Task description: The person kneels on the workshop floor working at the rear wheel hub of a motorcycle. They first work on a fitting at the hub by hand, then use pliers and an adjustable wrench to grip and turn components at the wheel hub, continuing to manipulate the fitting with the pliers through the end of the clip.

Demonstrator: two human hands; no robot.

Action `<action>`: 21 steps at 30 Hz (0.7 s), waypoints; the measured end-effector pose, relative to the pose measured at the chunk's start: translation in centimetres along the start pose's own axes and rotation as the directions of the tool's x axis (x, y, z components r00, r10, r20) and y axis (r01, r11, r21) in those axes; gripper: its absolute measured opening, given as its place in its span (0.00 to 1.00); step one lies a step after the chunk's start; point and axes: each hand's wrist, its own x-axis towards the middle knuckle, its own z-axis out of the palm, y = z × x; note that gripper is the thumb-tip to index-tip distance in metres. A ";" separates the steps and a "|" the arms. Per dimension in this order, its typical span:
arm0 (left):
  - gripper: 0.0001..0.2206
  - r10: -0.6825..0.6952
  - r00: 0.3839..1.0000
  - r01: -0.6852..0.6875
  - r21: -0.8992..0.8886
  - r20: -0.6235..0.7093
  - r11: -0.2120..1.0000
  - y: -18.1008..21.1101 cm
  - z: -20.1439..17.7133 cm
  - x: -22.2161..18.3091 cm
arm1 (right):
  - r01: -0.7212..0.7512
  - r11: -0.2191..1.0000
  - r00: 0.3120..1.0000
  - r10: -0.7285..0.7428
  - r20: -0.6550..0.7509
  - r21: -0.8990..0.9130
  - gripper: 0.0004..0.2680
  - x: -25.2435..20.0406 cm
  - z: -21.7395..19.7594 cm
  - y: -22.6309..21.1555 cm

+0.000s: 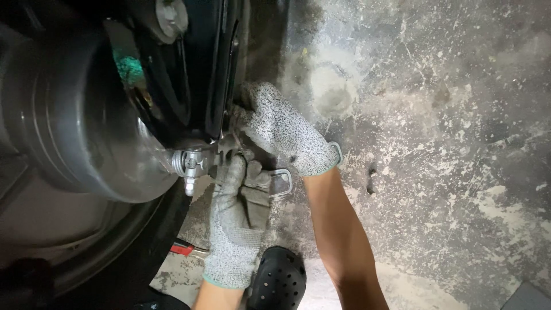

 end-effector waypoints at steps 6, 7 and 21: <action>0.07 -0.076 0.983 0.109 -0.194 0.169 0.975 -0.2 -0.4 0.4 | 0.093 0.991 0.993 -0.085 -0.080 0.096 0.20 0.3 1.1 1.8; 0.07 -0.076 0.983 0.109 -0.195 0.169 0.975 0.0 0.8 0.3 | 0.093 0.991 0.993 -0.085 -0.079 0.096 0.20 0.6 1.9 3.0; 0.16 0.090 0.991 -0.081 -0.098 0.094 0.992 -0.1 5.7 0.5 | 0.191 0.937 0.981 -0.191 -0.029 0.294 0.21 0.5 1.5 2.3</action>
